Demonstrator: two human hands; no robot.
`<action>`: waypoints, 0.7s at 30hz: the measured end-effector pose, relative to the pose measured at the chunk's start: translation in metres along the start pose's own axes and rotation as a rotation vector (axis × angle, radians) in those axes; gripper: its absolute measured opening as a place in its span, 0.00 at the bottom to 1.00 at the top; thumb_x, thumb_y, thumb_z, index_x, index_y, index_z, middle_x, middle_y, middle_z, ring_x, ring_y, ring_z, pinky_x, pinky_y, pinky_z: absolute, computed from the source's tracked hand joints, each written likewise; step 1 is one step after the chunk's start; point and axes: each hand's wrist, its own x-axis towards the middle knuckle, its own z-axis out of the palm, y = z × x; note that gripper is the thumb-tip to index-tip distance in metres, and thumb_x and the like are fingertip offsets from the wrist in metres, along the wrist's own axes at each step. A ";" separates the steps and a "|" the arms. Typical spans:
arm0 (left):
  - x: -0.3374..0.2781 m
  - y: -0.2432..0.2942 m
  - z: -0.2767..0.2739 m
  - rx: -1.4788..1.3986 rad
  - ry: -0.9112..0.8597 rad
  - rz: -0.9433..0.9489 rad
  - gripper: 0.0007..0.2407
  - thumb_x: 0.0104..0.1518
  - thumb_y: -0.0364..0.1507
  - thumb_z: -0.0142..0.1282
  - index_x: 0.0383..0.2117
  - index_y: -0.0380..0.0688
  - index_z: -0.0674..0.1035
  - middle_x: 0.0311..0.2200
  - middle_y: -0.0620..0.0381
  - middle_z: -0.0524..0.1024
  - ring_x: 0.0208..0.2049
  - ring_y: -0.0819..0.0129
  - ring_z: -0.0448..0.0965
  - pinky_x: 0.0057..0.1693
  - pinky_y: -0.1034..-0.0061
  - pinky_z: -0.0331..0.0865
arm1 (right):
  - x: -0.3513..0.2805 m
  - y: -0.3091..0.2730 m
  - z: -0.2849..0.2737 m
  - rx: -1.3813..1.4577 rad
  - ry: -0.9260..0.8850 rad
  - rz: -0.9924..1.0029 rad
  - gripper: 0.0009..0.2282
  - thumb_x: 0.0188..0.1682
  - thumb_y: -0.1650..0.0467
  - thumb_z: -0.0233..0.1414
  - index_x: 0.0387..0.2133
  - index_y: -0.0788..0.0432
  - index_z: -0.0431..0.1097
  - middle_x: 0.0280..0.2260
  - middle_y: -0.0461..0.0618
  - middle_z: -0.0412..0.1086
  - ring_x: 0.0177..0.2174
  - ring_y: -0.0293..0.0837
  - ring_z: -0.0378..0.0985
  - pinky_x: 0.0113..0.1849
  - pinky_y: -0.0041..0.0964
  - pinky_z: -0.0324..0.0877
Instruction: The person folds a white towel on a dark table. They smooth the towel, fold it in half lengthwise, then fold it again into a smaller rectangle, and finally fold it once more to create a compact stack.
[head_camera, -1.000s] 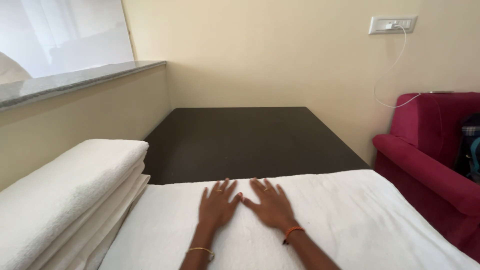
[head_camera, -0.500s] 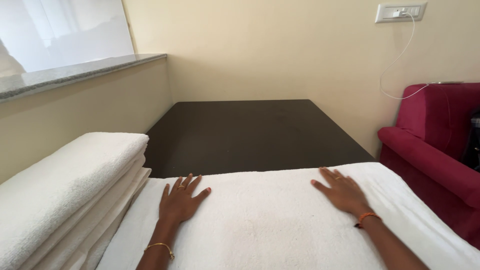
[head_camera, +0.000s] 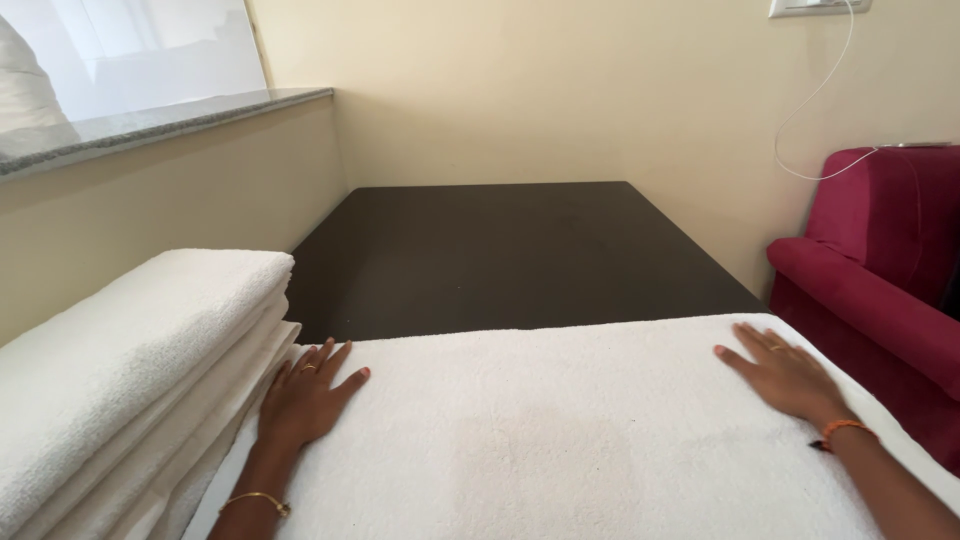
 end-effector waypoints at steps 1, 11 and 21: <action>0.000 -0.003 0.001 0.000 -0.002 -0.001 0.33 0.55 0.62 0.25 0.70 0.78 0.50 0.74 0.79 0.39 0.74 0.76 0.38 0.76 0.68 0.35 | -0.001 0.004 -0.003 -0.001 -0.001 -0.001 0.36 0.47 0.40 0.30 0.70 0.35 0.47 0.71 0.31 0.43 0.70 0.37 0.40 0.68 0.47 0.41; -0.004 0.011 0.005 0.028 -0.082 0.020 0.32 0.62 0.56 0.21 0.72 0.64 0.43 0.75 0.66 0.30 0.75 0.67 0.31 0.74 0.52 0.25 | 0.001 0.037 -0.002 0.094 0.054 0.141 0.38 0.46 0.40 0.36 0.70 0.38 0.48 0.72 0.32 0.42 0.70 0.40 0.40 0.67 0.57 0.38; -0.113 0.145 -0.006 -0.044 0.015 0.538 0.31 0.67 0.47 0.17 0.70 0.37 0.34 0.72 0.41 0.23 0.72 0.50 0.20 0.70 0.46 0.18 | -0.068 -0.091 -0.036 0.167 0.429 -0.298 0.32 0.54 0.56 0.43 0.69 0.56 0.45 0.72 0.60 0.40 0.68 0.54 0.43 0.64 0.59 0.42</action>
